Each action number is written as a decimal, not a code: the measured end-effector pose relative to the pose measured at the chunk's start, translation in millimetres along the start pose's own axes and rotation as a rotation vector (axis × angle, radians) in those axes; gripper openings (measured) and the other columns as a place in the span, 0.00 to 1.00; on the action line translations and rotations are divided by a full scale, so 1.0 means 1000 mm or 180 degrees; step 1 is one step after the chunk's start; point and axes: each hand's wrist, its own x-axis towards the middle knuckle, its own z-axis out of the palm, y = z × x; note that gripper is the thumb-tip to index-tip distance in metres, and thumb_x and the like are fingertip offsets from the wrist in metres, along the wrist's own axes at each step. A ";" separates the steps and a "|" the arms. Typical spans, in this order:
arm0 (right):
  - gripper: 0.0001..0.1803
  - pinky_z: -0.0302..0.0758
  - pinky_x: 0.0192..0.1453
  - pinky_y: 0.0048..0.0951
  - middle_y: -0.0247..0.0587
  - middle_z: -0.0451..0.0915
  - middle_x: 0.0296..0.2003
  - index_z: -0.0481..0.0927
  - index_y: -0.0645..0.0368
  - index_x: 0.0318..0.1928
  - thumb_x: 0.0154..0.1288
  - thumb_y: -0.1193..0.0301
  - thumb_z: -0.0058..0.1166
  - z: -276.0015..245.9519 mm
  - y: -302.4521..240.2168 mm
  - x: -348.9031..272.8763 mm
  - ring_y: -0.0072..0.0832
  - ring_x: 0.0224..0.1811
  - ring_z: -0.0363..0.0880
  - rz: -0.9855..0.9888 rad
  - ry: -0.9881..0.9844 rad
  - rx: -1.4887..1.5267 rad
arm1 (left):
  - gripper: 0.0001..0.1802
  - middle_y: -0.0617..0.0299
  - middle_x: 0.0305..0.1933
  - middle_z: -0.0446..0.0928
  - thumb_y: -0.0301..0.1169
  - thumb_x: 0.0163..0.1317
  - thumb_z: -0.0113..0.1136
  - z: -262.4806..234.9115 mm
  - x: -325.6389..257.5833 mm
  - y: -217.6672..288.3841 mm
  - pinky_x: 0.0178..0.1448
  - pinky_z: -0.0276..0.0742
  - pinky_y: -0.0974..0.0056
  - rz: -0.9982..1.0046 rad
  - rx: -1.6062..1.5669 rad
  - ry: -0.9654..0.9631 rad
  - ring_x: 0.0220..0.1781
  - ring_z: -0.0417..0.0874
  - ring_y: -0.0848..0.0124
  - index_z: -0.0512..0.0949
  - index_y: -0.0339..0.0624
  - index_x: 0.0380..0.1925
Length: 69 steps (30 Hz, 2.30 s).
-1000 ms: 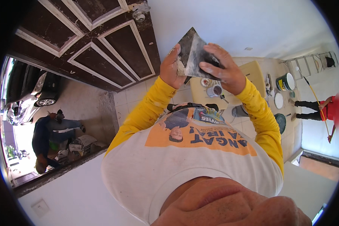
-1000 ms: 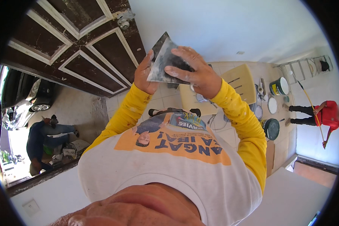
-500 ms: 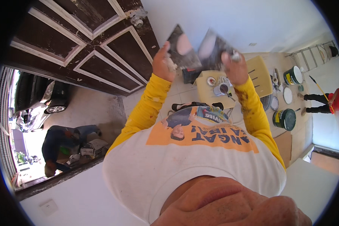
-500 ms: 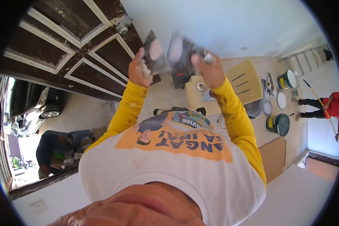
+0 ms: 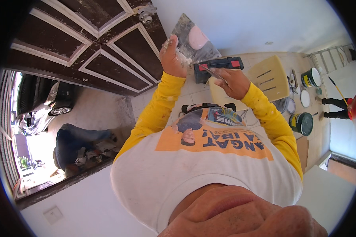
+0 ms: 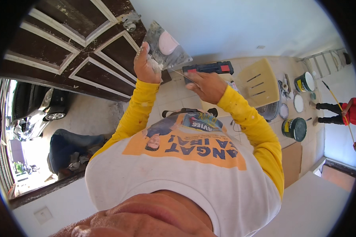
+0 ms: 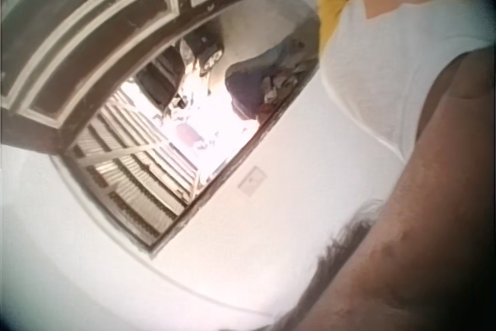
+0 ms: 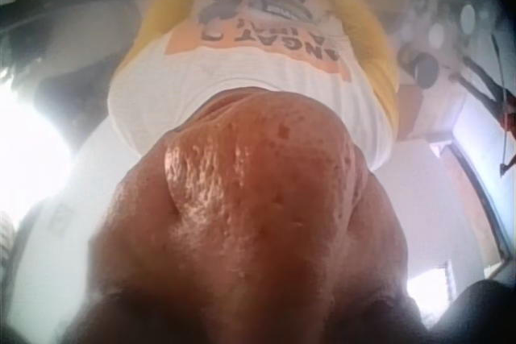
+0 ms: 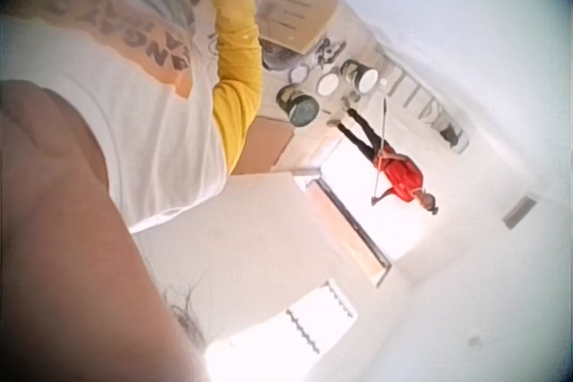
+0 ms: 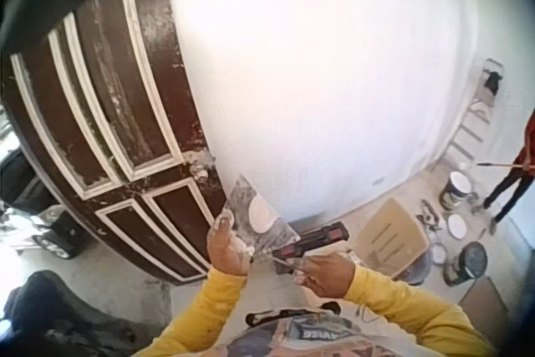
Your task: The person applies a white filler to the joints and edges of a brown wooden door using two metal trowels. They repeatedly scoop filler from a container and spread it along the door's frame and panel seams.
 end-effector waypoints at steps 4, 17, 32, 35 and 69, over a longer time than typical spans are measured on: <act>0.11 0.79 0.44 0.38 0.42 0.82 0.38 0.77 0.63 0.48 0.69 0.72 0.48 0.006 0.026 0.004 0.38 0.42 0.83 0.0503 0.1195 0.2463 | 0.25 0.58 0.48 0.78 0.45 0.72 0.48 -0.026 0.006 -0.007 0.55 0.73 0.67 0.0923 0.1316 -0.0346 0.49 0.78 0.70 0.74 0.30 0.50; 0.15 0.85 0.36 0.26 0.52 0.79 0.50 0.72 0.66 0.55 0.71 0.73 0.45 -0.021 0.033 0.007 0.33 0.50 0.81 0.0864 0.0867 0.6993 | 0.17 0.60 0.55 0.81 0.35 0.60 0.63 -0.007 -0.005 0.048 0.68 0.65 0.47 0.2737 0.4233 -0.3610 0.65 0.74 0.57 0.80 0.56 0.50; 0.45 0.65 0.70 0.40 0.48 0.66 0.65 0.73 0.41 0.64 0.44 0.93 0.48 -0.024 0.034 0.032 0.49 0.66 0.66 -0.0937 0.0364 -0.0721 | 0.22 0.54 0.59 0.75 0.39 0.71 0.49 -0.001 -0.037 0.003 0.65 0.73 0.53 -0.1816 -0.1475 -0.0463 0.59 0.77 0.58 0.68 0.39 0.61; 0.40 0.70 0.64 0.34 0.49 0.68 0.64 0.72 0.46 0.64 0.50 0.91 0.49 -0.014 0.068 0.021 0.46 0.61 0.69 -0.0012 0.0352 -0.0212 | 0.23 0.54 0.59 0.74 0.40 0.73 0.48 0.001 -0.038 0.006 0.65 0.73 0.53 -0.1082 -0.1462 -0.0285 0.59 0.77 0.58 0.67 0.38 0.61; 0.21 0.70 0.60 0.38 0.43 0.79 0.52 0.79 0.54 0.56 0.63 0.82 0.50 0.091 -0.102 0.180 0.43 0.53 0.72 -0.0875 -0.0199 0.0270 | 0.32 0.74 0.32 0.69 0.43 0.72 0.52 -0.104 -0.048 0.109 0.37 0.59 0.82 0.1166 0.1191 0.0890 0.34 0.63 0.86 0.61 0.33 0.68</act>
